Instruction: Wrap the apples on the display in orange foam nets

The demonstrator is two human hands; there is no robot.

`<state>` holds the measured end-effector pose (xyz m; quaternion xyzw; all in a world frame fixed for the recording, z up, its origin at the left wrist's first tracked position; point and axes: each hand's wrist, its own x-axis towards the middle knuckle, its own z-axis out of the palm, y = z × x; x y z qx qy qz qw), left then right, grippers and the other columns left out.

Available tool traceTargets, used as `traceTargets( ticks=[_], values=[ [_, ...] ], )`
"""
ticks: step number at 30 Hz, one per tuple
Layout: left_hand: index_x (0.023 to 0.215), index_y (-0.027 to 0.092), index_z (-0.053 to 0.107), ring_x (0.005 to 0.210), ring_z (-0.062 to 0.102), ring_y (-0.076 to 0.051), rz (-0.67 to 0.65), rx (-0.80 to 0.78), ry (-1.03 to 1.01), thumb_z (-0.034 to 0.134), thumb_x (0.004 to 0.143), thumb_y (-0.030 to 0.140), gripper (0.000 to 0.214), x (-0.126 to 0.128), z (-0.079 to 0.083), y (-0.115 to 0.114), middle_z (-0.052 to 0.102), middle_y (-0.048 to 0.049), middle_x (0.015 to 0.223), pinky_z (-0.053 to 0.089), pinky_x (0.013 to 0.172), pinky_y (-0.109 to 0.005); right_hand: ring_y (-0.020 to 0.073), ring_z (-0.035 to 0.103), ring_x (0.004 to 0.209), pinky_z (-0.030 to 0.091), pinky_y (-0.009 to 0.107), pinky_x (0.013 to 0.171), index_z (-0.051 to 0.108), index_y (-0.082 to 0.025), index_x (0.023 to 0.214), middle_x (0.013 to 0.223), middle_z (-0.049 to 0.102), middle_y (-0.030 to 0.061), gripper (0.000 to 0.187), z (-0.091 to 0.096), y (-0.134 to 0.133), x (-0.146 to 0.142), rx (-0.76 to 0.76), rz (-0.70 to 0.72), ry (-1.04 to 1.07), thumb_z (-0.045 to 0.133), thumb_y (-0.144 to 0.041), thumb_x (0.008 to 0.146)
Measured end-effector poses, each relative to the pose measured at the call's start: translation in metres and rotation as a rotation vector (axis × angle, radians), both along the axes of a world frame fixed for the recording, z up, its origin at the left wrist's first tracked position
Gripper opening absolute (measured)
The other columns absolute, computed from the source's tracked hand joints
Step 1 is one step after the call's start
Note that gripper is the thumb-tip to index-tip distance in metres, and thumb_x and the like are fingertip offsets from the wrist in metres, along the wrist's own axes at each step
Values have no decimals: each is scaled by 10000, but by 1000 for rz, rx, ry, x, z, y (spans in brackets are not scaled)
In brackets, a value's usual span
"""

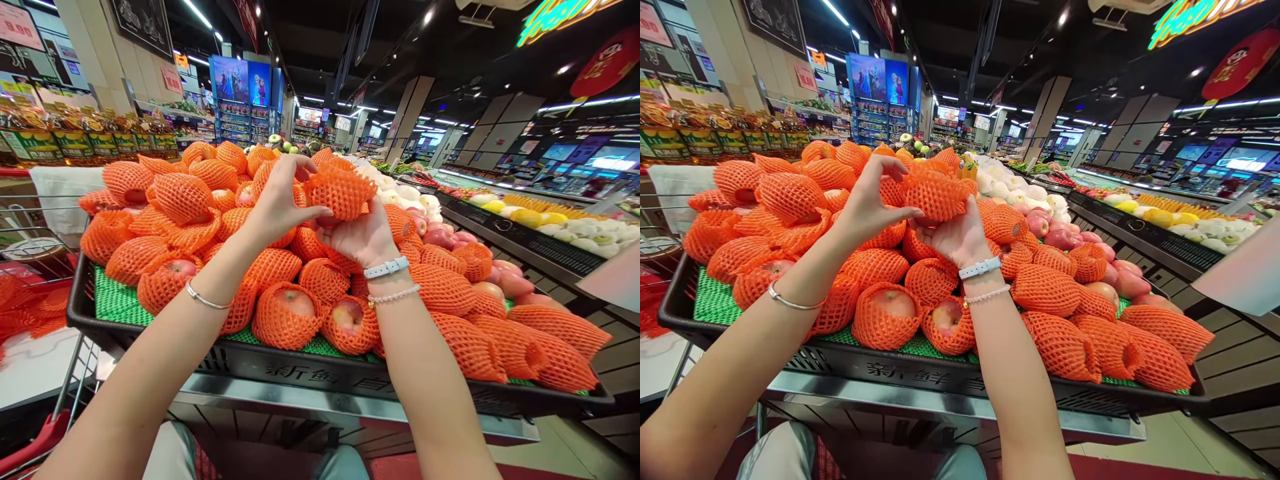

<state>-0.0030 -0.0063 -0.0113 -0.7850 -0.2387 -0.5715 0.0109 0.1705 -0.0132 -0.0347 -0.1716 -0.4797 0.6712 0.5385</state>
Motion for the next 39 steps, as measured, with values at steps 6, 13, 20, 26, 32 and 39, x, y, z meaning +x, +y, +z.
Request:
traceTargets(
  ticks=[6, 13, 20, 26, 32, 39],
  values=[
    [931, 229, 543, 958, 554, -250, 98, 11, 42, 894, 589, 297, 495, -3, -2, 6, 592, -44, 948, 470, 917, -429, 265, 642, 924, 566, 475, 794, 550, -213, 1083, 941, 685, 88, 594, 0, -5, -3, 3, 6, 5, 399, -702, 781],
    [947, 217, 559, 1051, 523, -284, 95, 93, 123, 846, 661, 272, 409, -3, -1, -1, 581, -36, 978, 396, 1014, -514, 202, 630, 753, 576, 351, 644, 553, -196, 1047, 852, 683, 71, 482, 6, -15, -9, -151, 42, 152, 345, -594, 871],
    [1041, 231, 580, 1116, 520, -291, 98, 212, 218, 656, 794, 197, 261, -1, 0, -8, 589, -37, 1002, 381, 1033, -546, 187, 608, 723, 575, 327, 596, 563, -195, 941, 784, 660, 62, 451, 12, -23, -9, -254, 57, 256, 271, -538, 931],
    [1038, 218, 565, 1004, 565, -242, 57, 196, 228, 568, 773, 113, 286, 2, -1, -9, 582, -38, 964, 460, 961, -480, 180, 596, 732, 581, 331, 624, 567, -189, 987, 829, 664, 67, 453, 13, -25, -10, -241, 56, 306, 270, -527, 935],
    [818, 211, 550, 912, 539, -219, 51, 233, 312, 505, 711, 21, 223, 5, 0, -11, 584, -29, 887, 464, 880, -438, 199, 619, 809, 586, 341, 628, 572, -193, 973, 878, 681, 70, 464, 14, -26, -11, -235, -6, 331, 214, -487, 939],
    [772, 208, 626, 910, 560, -220, -55, 266, 427, 556, 804, 167, 88, 4, 0, -18, 699, -30, 891, 441, 853, -410, 241, 621, 926, 583, 470, 775, 573, -202, 989, 857, 677, 66, 408, 14, -15, -1, -168, -90, 383, 273, -465, 904]
  ],
)
